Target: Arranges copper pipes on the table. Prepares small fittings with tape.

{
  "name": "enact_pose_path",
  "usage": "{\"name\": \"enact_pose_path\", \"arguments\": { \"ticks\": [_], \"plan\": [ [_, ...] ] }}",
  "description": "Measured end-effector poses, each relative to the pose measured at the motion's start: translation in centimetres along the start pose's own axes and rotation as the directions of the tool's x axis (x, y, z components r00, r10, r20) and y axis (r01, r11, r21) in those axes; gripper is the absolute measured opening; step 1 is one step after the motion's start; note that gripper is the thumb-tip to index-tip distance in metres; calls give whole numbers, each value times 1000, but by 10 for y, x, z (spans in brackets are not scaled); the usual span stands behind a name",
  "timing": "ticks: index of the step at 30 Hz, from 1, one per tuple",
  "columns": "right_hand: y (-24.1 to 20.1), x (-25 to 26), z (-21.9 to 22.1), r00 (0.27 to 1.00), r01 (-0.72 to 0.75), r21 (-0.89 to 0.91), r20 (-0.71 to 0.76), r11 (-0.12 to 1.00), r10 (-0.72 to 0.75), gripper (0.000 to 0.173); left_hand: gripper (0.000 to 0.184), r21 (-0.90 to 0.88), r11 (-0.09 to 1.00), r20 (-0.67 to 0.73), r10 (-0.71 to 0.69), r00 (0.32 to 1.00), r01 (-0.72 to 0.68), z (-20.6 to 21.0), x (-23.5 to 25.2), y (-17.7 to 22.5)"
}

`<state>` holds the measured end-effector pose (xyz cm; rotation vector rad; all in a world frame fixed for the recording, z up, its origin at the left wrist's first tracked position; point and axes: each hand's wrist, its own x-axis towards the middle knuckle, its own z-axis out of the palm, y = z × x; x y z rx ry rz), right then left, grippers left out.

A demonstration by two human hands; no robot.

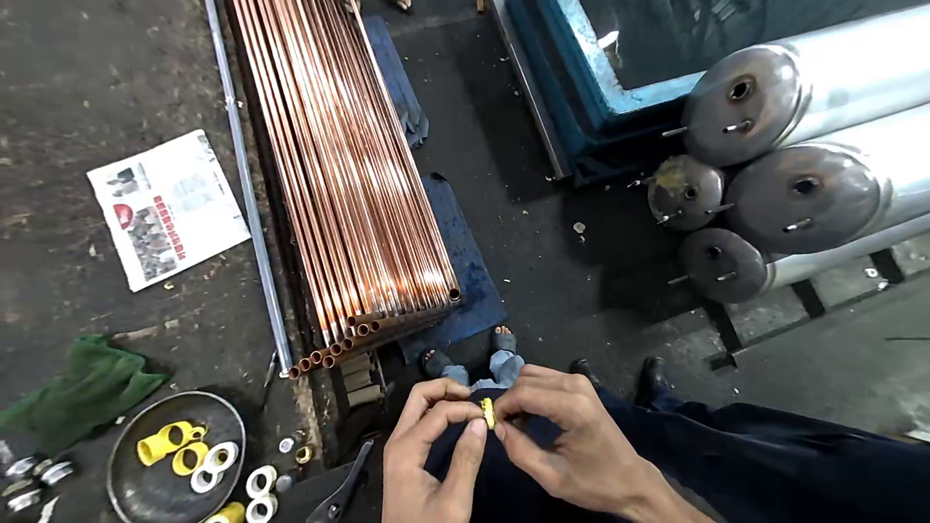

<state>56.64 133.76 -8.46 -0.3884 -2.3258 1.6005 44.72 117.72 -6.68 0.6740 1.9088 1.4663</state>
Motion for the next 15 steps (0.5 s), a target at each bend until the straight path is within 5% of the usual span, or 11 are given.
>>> {"name": "enact_pose_path", "arguments": {
  "ticks": [5,15],
  "plan": [
    [-3,-1,4,999,-5,-44,-37,999,3,6,10,9,1000,-31,-8,999,8,3,-2,-3],
    [-22,7,22,933,-8,-202,-353,979,-65,5,16,51,990,-304,138,943,-128,30,2,-4]
  ]
}}
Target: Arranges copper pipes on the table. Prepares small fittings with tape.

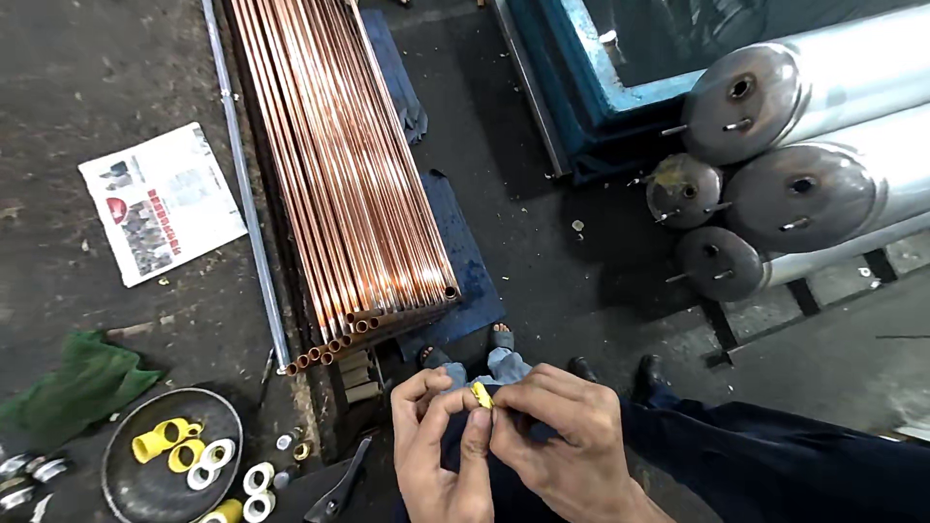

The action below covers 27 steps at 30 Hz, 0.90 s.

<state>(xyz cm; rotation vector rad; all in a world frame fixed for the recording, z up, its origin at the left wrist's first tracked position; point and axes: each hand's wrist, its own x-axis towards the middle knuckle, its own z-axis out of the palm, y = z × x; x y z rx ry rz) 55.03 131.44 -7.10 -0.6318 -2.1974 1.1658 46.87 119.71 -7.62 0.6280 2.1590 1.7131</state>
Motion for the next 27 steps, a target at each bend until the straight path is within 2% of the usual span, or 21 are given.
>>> {"name": "enact_pose_path", "arguments": {
  "ticks": [7,9,11,13,15,16,17,19,23,25,27],
  "plan": [
    [1,3,4,991,-118,272,-35,955,132,3,19,43,997,-20,62,998,-61,10,2,4],
    [0,4,6,973,-210,375,-11,903,231,1,18,30,998,-20,50,999,-49,12,3,2],
    [0,6,4,925,-366,494,99,789,367,6,18,-6,1000,-6,18,1000,-18,13,4,0],
    [6,9,0,842,-527,622,290,579,455,10,16,-56,998,32,-24,999,25,12,5,-2],
    [12,9,-5,785,-605,673,411,426,464,11,17,-74,996,100,-51,994,58,8,7,-1],
    [14,9,-7,780,-614,671,435,416,450,11,17,-72,995,129,-65,990,75,4,8,0],
    [14,8,-10,787,-611,653,442,448,430,10,17,-63,994,153,-78,985,89,0,9,2],
    [11,8,-16,830,-557,562,409,612,380,11,15,-42,994,181,-90,979,100,-8,11,4],
    [7,10,-22,921,-324,341,325,883,212,14,12,53,998,186,-48,981,39,-14,14,6],
    [7,14,-23,949,-161,165,295,973,107,13,13,125,992,203,-2,979,-24,-17,15,8],
    [6,17,-25,953,-46,34,302,998,34,13,14,206,976,214,28,977,-73,-19,16,9]
  ]
}}
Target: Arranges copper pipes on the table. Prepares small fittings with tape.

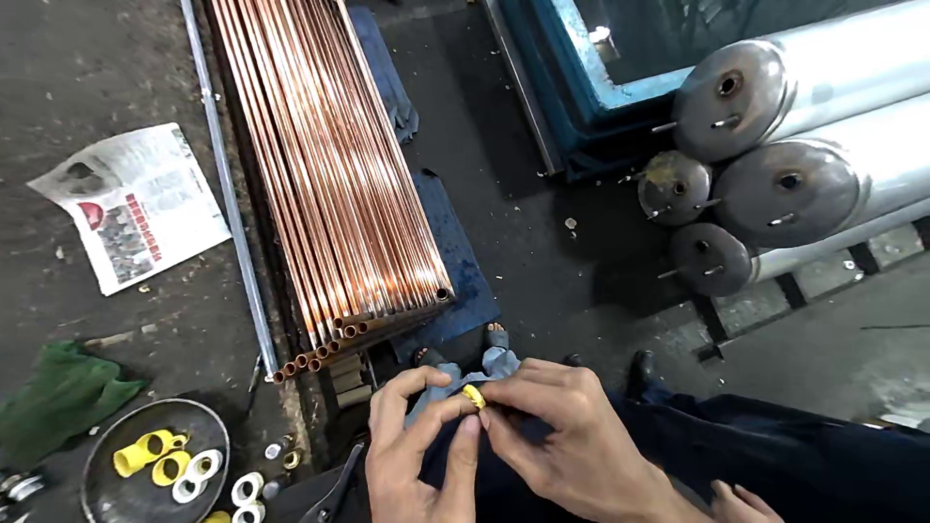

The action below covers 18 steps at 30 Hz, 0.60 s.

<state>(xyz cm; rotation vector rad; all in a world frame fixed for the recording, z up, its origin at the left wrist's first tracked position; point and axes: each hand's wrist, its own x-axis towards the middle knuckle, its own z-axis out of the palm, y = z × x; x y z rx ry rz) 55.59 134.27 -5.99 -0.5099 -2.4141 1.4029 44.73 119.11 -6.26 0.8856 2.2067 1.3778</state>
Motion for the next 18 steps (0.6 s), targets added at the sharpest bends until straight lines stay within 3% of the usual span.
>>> {"name": "enact_pose_path", "arguments": {
  "ticks": [6,12,18],
  "plan": [
    [-4,3,-3,998,51,-141,48,989,-44,13,19,205,976,-38,79,996,-70,0,-2,2],
    [-6,7,-3,996,39,-182,81,982,-25,14,19,214,976,-34,54,998,-46,1,-1,0],
    [-8,8,4,1000,29,-233,-4,972,-31,14,22,209,978,-110,28,993,-4,11,1,1]
  ]
}}
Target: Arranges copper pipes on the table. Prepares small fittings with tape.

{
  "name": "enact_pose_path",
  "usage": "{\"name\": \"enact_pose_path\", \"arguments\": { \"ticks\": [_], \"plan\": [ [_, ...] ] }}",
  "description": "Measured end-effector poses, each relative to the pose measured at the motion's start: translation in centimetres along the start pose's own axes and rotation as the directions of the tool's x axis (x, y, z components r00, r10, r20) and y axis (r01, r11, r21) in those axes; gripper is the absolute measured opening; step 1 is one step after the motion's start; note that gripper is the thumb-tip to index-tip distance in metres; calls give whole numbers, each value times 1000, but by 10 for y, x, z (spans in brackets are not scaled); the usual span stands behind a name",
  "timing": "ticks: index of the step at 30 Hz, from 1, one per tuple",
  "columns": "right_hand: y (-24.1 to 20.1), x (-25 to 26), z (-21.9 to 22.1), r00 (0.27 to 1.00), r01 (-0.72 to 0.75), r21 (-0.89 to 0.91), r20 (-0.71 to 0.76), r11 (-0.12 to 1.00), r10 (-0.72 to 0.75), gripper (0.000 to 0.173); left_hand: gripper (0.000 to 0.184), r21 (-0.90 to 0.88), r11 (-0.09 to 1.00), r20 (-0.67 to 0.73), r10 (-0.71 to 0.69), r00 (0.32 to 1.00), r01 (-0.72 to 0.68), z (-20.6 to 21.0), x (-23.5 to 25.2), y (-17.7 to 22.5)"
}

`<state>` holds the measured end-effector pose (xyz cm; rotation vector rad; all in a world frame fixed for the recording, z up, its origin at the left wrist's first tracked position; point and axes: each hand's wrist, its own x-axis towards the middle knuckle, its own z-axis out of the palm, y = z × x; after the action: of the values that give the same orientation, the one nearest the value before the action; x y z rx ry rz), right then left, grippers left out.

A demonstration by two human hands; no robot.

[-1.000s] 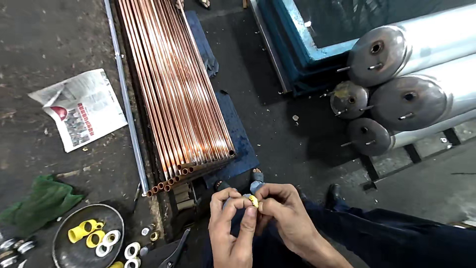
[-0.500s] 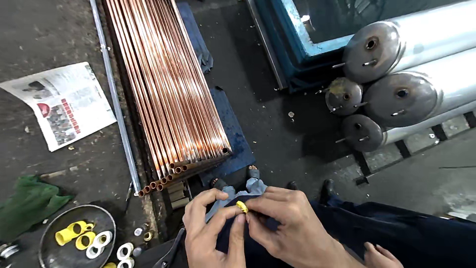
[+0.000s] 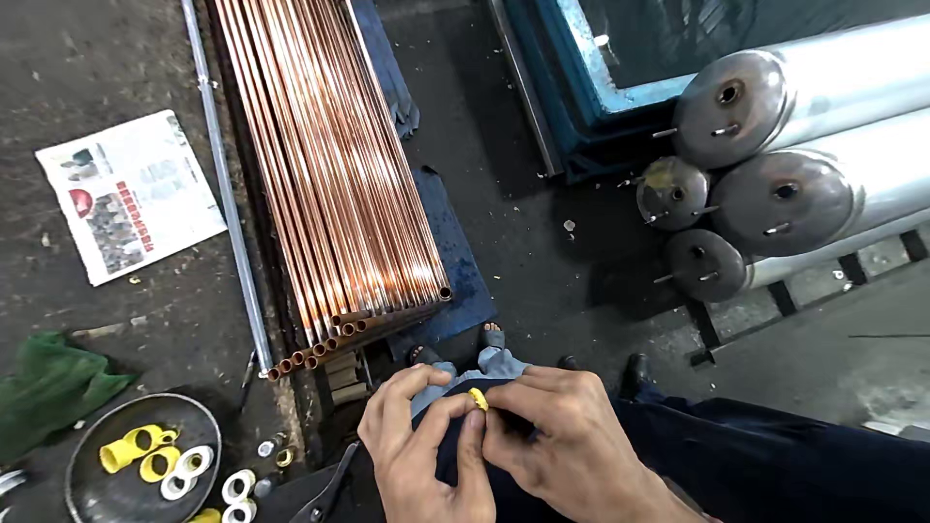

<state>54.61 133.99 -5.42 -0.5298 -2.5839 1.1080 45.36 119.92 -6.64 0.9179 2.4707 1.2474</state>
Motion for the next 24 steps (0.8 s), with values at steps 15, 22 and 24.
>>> {"name": "enact_pose_path", "arguments": {
  "ticks": [15,22,24],
  "plan": [
    [6,1,-3,998,-51,245,-23,968,59,7,21,-221,968,59,-106,993,117,-2,9,3],
    [-4,1,3,993,18,-62,-111,998,-25,13,23,-193,978,51,-64,997,73,5,5,-4],
    [-7,0,5,989,22,-118,-143,993,-39,14,26,-182,981,25,-63,998,67,7,3,-2]
  ]
}}
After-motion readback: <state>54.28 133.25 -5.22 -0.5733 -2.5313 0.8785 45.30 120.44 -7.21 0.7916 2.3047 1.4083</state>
